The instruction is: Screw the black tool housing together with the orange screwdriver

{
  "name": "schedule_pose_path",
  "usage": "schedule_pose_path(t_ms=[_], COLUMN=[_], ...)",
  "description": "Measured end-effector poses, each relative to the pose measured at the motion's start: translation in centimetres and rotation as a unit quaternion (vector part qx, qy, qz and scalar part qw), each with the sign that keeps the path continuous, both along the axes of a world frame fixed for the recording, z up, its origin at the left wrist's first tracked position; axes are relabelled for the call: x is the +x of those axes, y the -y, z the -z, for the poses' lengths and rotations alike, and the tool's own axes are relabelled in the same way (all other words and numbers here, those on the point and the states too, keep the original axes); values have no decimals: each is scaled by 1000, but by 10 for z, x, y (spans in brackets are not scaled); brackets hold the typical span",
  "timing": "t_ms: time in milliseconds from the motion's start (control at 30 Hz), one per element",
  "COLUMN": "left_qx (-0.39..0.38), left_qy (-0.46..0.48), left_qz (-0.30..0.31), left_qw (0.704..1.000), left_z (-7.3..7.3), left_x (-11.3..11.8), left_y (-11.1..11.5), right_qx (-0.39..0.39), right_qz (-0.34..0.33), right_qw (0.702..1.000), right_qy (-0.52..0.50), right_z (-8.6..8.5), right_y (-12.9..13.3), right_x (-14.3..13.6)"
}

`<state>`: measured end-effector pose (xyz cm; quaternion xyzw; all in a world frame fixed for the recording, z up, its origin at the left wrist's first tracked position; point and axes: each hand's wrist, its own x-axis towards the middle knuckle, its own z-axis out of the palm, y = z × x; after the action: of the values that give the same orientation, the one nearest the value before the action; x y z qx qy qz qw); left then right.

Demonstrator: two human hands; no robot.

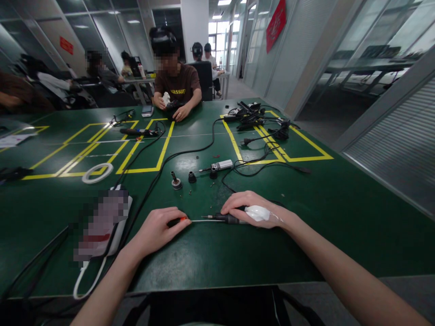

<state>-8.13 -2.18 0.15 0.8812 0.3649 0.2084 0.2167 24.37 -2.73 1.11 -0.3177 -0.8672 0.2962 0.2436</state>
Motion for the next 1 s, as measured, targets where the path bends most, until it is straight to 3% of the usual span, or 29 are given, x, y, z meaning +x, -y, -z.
schedule_pose_path(t_ms=[333,1000], left_qx=[-19,-28], left_qy=[15,11], left_qz=[-30,-21], left_qw=[999,999], left_z=[2,1], left_x=[0,2], left_y=[5,2], right_qx=[1,-6], right_qz=[-6,19], right_qw=[1000,999], right_qy=[-11,35], right_z=[1,-5], right_y=[0,2], right_x=[-1,0])
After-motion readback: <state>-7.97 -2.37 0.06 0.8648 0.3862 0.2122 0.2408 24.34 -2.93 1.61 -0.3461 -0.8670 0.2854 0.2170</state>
